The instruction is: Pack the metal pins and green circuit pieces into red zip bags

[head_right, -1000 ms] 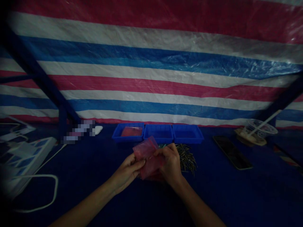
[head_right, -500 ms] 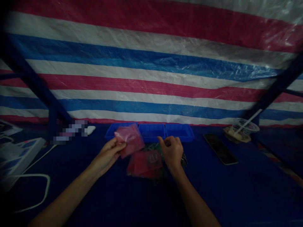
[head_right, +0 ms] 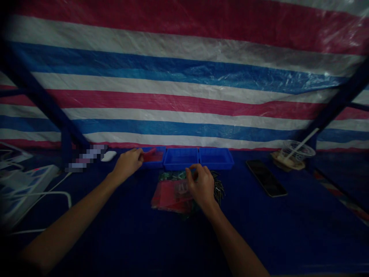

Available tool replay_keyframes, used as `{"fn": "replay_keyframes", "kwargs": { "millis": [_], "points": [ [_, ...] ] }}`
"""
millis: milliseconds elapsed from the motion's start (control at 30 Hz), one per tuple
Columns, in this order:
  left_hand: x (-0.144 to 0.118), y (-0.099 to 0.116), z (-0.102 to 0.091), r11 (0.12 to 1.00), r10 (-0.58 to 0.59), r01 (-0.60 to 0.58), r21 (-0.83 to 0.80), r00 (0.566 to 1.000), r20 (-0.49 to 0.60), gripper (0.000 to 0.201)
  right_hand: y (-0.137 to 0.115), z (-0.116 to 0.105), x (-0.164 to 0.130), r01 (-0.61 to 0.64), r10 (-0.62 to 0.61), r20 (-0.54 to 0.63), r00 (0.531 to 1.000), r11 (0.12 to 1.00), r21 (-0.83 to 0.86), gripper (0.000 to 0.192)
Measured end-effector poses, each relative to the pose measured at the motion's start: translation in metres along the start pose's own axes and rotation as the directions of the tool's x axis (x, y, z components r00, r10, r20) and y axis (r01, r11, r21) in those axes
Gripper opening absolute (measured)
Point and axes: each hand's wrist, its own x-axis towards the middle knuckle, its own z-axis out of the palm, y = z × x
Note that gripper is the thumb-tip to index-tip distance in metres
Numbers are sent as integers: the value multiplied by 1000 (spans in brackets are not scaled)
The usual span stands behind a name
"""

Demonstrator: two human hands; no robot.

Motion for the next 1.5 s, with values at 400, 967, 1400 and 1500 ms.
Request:
{"fn": "replay_keyframes", "kwargs": {
  "millis": [400, 967, 1400, 1500],
  "points": [
    [-7, -12, 14, 986, 39, -16, -167, 990, 138, 49, -10, 4, -7, 134, -118, 384, 916, 991, -15, 17],
    [-38, -6, 20, 989, -123, 107, -97, 978, -166, 46, -17, -11, -9, 384, -247, 717, 652, 923, -32, 40],
    [-60, 20, 22, 830, 41, -203, -519, 951, -306, 33, -16, -7, -4, 246, -298, 507, 809, 954, 169, 13],
    [-70, 41, 17, 568, 196, -283, -773, 959, -206, 39, -13, -5, -2, 111, -231, 440, 868, 953, 283, 12]
  ]
}}
